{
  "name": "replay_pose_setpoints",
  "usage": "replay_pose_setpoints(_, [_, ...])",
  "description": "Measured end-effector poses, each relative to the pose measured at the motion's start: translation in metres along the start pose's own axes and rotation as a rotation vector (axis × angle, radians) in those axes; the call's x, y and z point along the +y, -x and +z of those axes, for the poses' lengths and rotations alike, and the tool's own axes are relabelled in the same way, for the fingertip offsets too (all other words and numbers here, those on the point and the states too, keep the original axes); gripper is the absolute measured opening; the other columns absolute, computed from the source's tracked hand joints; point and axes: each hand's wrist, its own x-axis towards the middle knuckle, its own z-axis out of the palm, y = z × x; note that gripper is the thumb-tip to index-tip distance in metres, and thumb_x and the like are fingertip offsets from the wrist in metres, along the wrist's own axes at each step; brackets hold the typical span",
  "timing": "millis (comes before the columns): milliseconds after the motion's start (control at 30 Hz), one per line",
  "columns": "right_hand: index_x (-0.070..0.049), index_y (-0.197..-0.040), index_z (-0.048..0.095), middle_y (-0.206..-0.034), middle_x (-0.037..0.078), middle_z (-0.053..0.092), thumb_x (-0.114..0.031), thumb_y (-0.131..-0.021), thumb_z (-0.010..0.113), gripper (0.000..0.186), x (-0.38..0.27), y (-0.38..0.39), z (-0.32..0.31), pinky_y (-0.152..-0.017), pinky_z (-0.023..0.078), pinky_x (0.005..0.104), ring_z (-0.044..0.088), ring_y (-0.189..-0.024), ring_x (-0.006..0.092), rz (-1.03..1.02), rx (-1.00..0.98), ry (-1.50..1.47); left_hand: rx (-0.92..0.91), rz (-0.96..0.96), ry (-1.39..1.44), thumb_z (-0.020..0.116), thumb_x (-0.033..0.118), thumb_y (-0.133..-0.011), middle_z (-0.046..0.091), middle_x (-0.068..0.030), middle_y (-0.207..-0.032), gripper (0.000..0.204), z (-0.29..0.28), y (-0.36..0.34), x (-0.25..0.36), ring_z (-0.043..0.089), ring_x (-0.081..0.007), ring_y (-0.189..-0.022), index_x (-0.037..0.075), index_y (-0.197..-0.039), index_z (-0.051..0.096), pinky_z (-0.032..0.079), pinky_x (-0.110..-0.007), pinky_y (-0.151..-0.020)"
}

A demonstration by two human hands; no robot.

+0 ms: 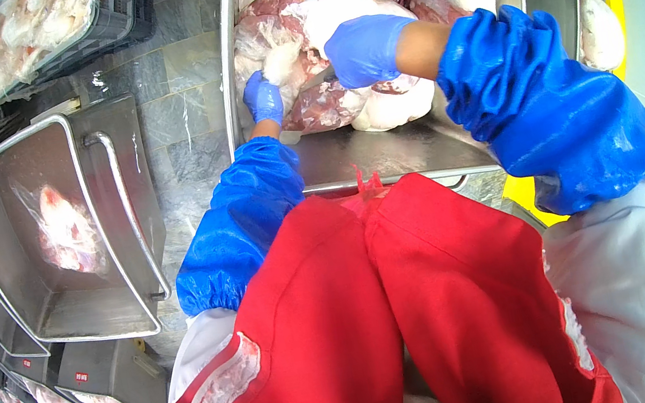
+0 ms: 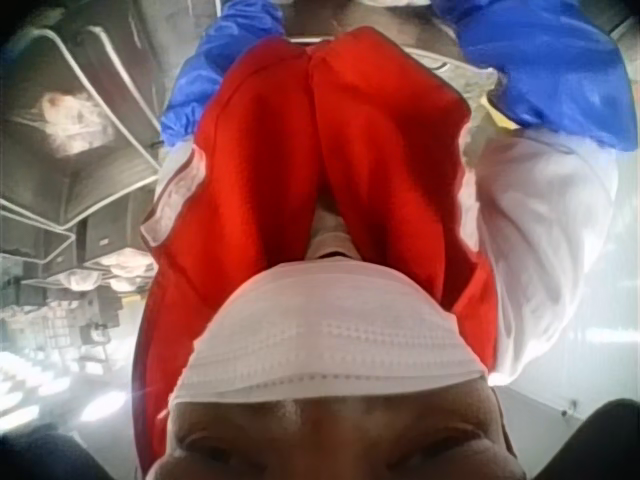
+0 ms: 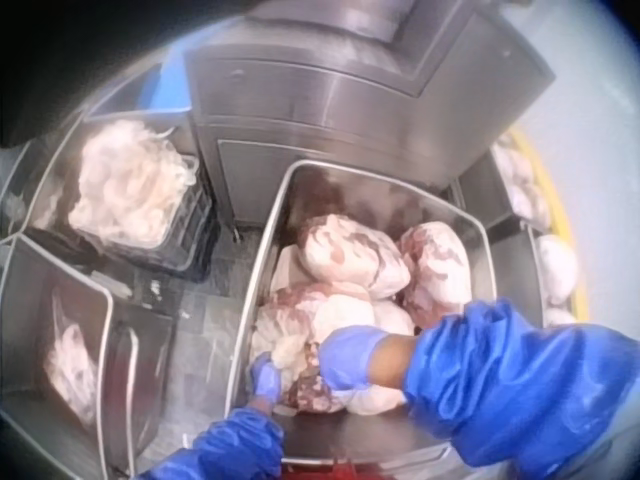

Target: The person washes a large piece of meat in a water-filled tray, then uses a knife to trim fat and connective tissue from the meat. The trimmed pieces are placed into a separate container. The person repeats this process with multiple pieces of meat.

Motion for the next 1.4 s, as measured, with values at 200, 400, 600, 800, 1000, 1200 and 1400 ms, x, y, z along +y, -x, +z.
replay_pose_setpoints(200, [-0.004,-0.081,0.065,-0.075,0.017,0.062,-0.018,-0.071,0.049,0.023,-0.009,-0.017,0.036,-0.065,0.047,0.0399,0.061,-0.072,0.0324,-0.012,-0.008,-0.055,0.076,0.006,-0.085,0.043,0.004,-0.076,0.059,-0.0075,-0.083,0.027,0.003,-0.005,-0.007,0.052,-0.0142,-0.072,-0.005,-0.097,0.057,0.043,-0.026,-0.066])
replay_pose_setpoints(400, [-0.014,-0.118,0.049,-0.085,0.017,0.061,-0.018,-0.074,0.052,0.043,0.034,0.014,0.079,-0.068,0.047,0.0407,0.059,-0.078,0.0333,0.115,0.125,-0.256,-0.021,-0.079,0.065,0.04,-0.001,-0.078,0.056,-0.0063,-0.086,0.027,0.0,-0.001,0.001,0.052,-0.0143,-0.075,-0.005,-0.098,0.057,0.043,-0.025,-0.07])
replay_pose_setpoints(600, [-0.024,-0.132,0.029,-0.084,0.018,0.057,-0.017,-0.079,0.048,0.056,0.066,0.02,0.168,-0.063,0.046,0.0418,0.058,-0.068,0.0336,0.022,0.333,-0.317,0.101,-0.008,-0.02,0.043,0.001,-0.076,0.057,-0.005,-0.08,0.026,0.0,0.005,0.009,0.051,-0.0121,-0.07,-0.002,-0.096,0.059,0.043,-0.024,-0.065])
replay_pose_setpoints(800, [-0.028,-0.133,0.025,-0.077,0.017,0.055,-0.021,-0.081,0.048,0.057,0.067,0.012,0.221,-0.056,0.045,0.0415,0.057,-0.063,0.0329,0.06,0.442,-0.341,-0.091,-0.076,-0.101,0.045,0.0,-0.075,0.057,-0.0095,-0.095,0.033,-0.008,0.008,0.024,0.053,-0.017,-0.085,-0.002,-0.107,0.052,0.043,-0.026,-0.075])
replay_pose_setpoints(1000, [-0.027,-0.132,0.025,-0.069,0.015,0.054,-0.019,-0.081,0.048,0.056,0.055,0.012,0.236,-0.051,0.045,0.0415,0.056,-0.059,0.0318,0.061,0.563,-0.356,-0.237,0.429,-0.611,0.06,0.009,-0.064,0.045,-0.019,-0.117,0.061,0.015,0.055,0.051,0.047,-0.0286,-0.104,0.001,-0.121,0.039,0.039,-0.032,-0.087])
replay_pose_setpoints(1200, [-0.008,-0.122,0.038,-0.066,0.014,0.055,-0.008,-0.076,0.048,0.048,0.026,0.067,0.17,-0.049,0.044,0.0408,0.057,-0.058,0.0301,0.125,0.614,-0.306,0.101,0.215,-1.098,0.058,0.015,-0.065,0.056,-0.0194,-0.098,0.04,0.057,0.043,0.063,0.054,-0.0327,-0.093,0.0,-0.101,0.054,0.042,-0.037,-0.082])
replay_pose_setpoints(1400, [0.0,-0.114,0.042,-0.064,0.015,0.056,-0.006,-0.075,0.047,0.04,0.021,0.078,0.137,-0.049,0.044,0.0406,0.057,-0.056,0.0304,0.115,0.66,-0.279,0.25,0.014,-0.296,0.05,0.001,-0.062,0.06,-0.0145,-0.08,0.026,0.025,0.016,0.048,0.056,-0.0267,-0.07,-0.002,-0.087,0.057,0.046,-0.033,-0.065])
